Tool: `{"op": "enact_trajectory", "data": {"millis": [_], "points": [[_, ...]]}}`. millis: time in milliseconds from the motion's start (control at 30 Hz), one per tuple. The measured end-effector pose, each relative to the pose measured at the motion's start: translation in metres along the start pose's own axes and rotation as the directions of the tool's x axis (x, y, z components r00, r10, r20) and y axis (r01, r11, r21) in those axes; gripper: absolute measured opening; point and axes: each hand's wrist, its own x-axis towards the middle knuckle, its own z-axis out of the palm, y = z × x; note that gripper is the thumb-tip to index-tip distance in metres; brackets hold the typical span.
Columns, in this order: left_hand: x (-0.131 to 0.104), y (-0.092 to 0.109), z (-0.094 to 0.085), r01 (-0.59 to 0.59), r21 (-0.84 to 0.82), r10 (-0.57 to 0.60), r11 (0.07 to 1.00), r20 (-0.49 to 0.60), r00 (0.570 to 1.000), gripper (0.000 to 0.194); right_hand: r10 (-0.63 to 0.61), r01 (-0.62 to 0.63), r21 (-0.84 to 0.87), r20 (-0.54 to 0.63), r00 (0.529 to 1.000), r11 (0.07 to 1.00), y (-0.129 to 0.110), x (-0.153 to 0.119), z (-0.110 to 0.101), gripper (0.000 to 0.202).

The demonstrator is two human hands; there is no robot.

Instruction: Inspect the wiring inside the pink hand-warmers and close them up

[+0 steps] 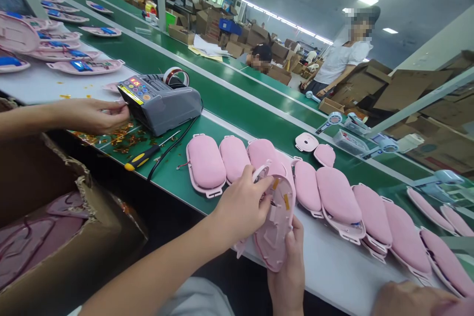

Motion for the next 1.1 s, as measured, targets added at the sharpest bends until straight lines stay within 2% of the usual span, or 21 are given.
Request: {"op": "enact_trajectory", "data": {"millis": [200,400,567,933,1100], "points": [[-0.001,0.001,0.0,-0.018,0.05,0.017,0.999,0.01,1.0,0.025,-0.066,0.065,0.059,0.025,0.998,0.996,0.008,0.007,-0.013,0.04],[0.002,0.004,-0.002,-0.036,0.088,0.03,0.995,0.063,0.998,0.024,-0.073,0.073,-0.031,-0.007,0.997,0.997,0.011,0.003,-0.011,0.043],[0.004,0.006,-0.002,-0.03,0.096,0.021,0.995,0.092,0.996,0.022,-0.137,0.135,-0.114,-0.015,0.99,0.984,0.014,0.004,-0.012,0.041],[0.003,0.007,-0.002,-0.037,0.086,0.029,0.996,0.091,0.995,0.019,-0.093,0.092,-0.049,-0.023,0.995,0.995,0.006,0.004,-0.008,0.042],[0.006,0.01,-0.005,0.032,0.081,-0.038,0.996,0.074,0.997,0.033,-0.079,0.079,0.023,0.001,0.997,0.997,0.008,0.006,-0.014,0.041]]}}
